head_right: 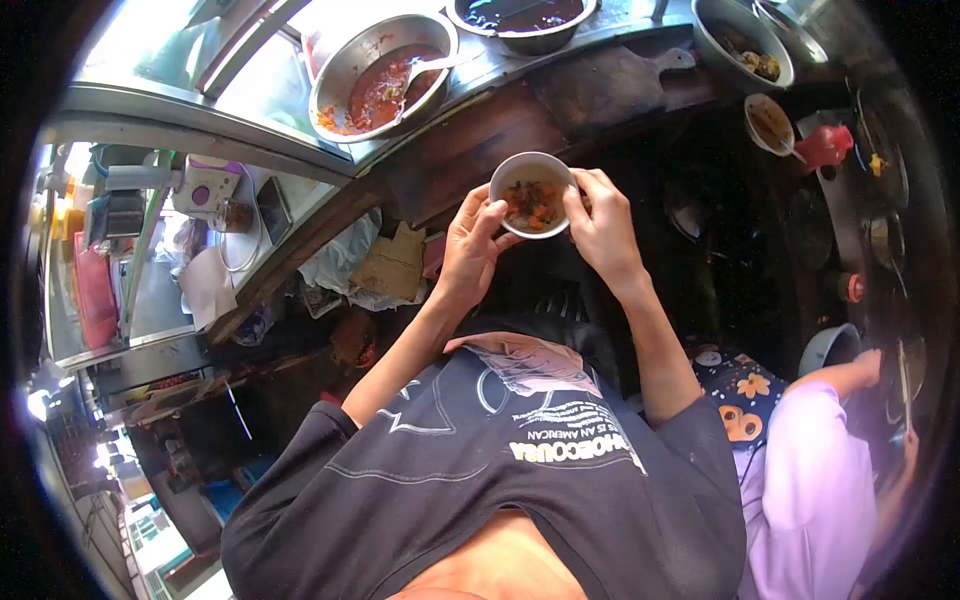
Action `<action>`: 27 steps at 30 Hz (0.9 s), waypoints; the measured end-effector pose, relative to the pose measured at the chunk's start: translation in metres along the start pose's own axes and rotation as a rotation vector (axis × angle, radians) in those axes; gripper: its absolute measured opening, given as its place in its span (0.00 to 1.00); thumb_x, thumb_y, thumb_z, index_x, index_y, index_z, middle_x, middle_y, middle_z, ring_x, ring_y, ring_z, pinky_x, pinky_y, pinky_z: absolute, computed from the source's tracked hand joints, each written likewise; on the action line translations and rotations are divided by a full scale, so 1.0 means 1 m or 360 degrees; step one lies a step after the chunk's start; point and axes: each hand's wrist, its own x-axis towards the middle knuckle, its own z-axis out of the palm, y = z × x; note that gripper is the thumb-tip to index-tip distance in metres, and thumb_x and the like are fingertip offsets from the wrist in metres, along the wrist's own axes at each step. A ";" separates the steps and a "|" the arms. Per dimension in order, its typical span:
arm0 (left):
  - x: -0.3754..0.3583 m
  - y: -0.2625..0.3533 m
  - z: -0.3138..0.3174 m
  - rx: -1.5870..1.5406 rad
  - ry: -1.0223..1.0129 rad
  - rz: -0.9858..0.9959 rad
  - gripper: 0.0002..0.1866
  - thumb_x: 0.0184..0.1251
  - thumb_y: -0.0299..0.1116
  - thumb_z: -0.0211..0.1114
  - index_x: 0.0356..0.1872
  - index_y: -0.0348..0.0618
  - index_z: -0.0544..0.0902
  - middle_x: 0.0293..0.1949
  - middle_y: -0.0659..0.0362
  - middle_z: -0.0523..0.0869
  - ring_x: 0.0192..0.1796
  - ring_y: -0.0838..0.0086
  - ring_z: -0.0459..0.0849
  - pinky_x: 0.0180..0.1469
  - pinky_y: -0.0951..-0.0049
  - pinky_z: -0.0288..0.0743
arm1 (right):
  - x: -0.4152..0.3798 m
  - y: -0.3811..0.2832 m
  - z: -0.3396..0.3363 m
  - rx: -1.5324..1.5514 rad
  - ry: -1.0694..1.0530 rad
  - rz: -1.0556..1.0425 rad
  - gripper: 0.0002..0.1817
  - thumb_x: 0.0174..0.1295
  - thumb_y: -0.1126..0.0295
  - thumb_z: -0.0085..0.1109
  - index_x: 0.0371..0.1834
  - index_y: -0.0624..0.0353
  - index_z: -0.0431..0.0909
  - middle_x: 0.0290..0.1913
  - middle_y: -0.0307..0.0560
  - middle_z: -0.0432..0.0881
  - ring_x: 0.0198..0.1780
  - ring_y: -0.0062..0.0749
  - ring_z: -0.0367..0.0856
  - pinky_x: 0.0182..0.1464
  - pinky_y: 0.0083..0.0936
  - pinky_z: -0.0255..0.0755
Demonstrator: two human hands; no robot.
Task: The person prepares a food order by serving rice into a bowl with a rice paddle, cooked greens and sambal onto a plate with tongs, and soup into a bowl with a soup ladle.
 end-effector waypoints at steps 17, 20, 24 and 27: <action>-0.091 0.255 -0.160 0.0866 0.0867 0.0913 0.10 0.69 0.30 0.54 0.43 0.36 0.80 0.37 0.58 0.83 0.40 0.78 0.81 0.48 0.76 0.75 | 0.176 0.218 0.006 -0.0528 0.0418 0.0553 0.16 0.66 0.64 0.49 0.39 0.68 0.79 0.25 0.53 0.82 0.20 0.33 0.83 0.23 0.27 0.75; -0.117 0.342 -0.187 0.1392 0.1343 0.1432 0.11 0.65 0.29 0.51 0.38 0.36 0.81 0.36 0.57 0.83 0.38 0.75 0.81 0.47 0.74 0.75 | 0.178 0.220 0.001 -0.0476 0.0413 0.0717 0.20 0.66 0.57 0.51 0.43 0.67 0.79 0.28 0.53 0.83 0.23 0.34 0.83 0.23 0.27 0.75; -0.123 0.476 -0.225 0.1950 0.1368 0.1761 0.13 0.70 0.34 0.51 0.42 0.37 0.81 0.40 0.55 0.82 0.47 0.74 0.80 0.52 0.74 0.73 | 0.148 0.180 -0.006 -0.0649 0.0628 0.0678 0.26 0.65 0.51 0.52 0.49 0.66 0.77 0.34 0.52 0.82 0.22 0.30 0.79 0.20 0.23 0.73; -0.077 0.574 -0.259 0.1879 0.0840 0.1540 0.13 0.64 0.32 0.57 0.46 0.37 0.80 0.42 0.54 0.83 0.46 0.73 0.81 0.52 0.74 0.72 | 0.122 0.137 0.002 -0.0622 0.0672 0.0645 0.24 0.65 0.53 0.53 0.49 0.65 0.77 0.38 0.50 0.82 0.21 0.27 0.78 0.20 0.19 0.71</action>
